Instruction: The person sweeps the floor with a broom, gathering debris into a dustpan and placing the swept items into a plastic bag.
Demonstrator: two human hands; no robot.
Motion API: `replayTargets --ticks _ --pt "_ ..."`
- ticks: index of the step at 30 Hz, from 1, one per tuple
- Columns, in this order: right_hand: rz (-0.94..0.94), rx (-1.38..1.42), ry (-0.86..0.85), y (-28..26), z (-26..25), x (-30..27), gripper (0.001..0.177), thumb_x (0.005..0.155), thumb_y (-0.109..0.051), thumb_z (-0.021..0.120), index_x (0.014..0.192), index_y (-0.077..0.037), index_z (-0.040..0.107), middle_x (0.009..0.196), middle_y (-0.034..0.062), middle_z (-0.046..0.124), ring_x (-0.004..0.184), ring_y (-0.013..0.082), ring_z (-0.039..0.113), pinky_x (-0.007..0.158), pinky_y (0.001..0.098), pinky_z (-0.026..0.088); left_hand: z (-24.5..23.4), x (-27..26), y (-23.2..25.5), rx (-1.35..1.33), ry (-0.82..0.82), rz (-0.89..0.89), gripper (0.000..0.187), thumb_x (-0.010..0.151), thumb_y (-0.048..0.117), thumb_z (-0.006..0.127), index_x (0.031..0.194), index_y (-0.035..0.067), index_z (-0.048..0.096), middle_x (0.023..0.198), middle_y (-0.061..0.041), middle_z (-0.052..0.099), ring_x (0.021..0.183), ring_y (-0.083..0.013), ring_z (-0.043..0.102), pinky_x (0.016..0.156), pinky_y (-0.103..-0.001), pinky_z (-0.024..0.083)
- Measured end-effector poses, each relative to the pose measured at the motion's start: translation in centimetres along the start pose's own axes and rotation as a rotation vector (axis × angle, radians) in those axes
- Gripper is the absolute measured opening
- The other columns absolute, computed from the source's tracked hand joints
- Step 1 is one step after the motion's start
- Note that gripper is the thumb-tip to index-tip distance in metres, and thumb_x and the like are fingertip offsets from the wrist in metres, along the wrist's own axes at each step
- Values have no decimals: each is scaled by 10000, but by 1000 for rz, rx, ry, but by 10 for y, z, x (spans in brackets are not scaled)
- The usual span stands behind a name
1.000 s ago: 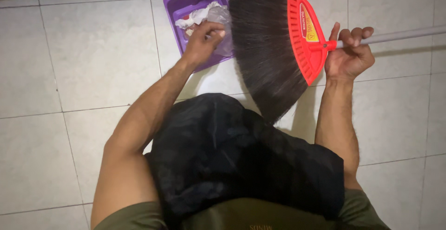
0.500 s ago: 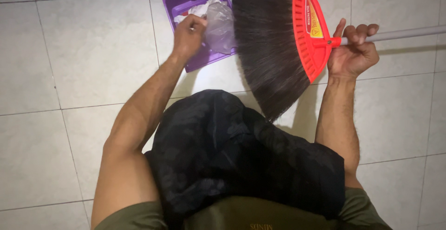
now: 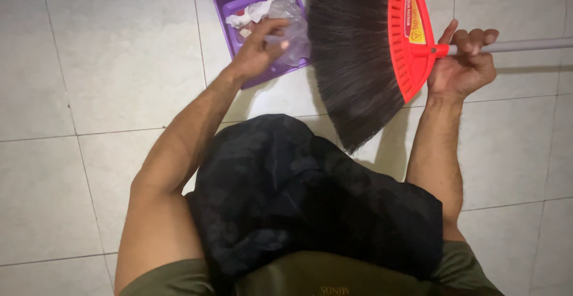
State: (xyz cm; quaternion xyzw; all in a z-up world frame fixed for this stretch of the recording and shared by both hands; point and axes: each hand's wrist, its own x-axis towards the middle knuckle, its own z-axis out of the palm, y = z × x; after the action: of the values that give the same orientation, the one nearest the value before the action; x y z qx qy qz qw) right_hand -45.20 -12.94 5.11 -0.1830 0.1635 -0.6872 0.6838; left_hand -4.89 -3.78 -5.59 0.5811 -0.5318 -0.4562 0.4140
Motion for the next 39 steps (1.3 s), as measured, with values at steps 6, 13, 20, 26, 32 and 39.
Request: replayTargets --ticks 6,13,20,26,32,39 --pt "-12 -16 -16 4 6 1 350 735 94 399 1008 -80 531 760 22 463 741 154 497 1169 420 526 25 -9 32 -248 -317 -123 666 1061 602 307 1617 235 284 1594 -67 387 944 -258 683 878 -459 568" --pt "-46 6 -39 -10 -8 8 329 761 99 414 1002 -74 556 749 24 483 723 150 510 1165 389 516 -1 -18 35 -64 -553 -32 467 1052 503 503 986 71 667 962 -54 629 918 -152 623 913 -397 526" --pt "-66 59 -47 -21 -26 13 328 768 135 415 989 -67 548 748 30 481 695 146 505 1134 334 526 -84 -5 -12 -162 196 -225 329 1082 347 412 939 122 604 866 -19 558 817 -165 514 776 -369 473" --pt "-160 -38 15 -18 -54 15 329 739 110 393 978 -62 539 733 47 483 722 184 486 983 357 556 -59 -6 -42 27 274 -201 414 1111 385 387 938 76 603 875 -47 608 854 -179 573 833 -385 497" --pt "-201 -133 138 0 -107 14 317 654 72 404 901 -88 523 681 55 487 694 232 497 843 433 531 -17 5 -28 190 121 -163 359 1094 365 441 992 66 610 982 -123 665 916 -267 660 851 -453 522" --pt "-218 -83 300 -2 -193 10 303 664 129 430 863 -91 490 660 63 460 666 216 464 927 417 547 8 8 -30 232 156 217 68 1017 128 599 1021 61 591 1463 -322 410 1007 -425 676 928 -480 522"
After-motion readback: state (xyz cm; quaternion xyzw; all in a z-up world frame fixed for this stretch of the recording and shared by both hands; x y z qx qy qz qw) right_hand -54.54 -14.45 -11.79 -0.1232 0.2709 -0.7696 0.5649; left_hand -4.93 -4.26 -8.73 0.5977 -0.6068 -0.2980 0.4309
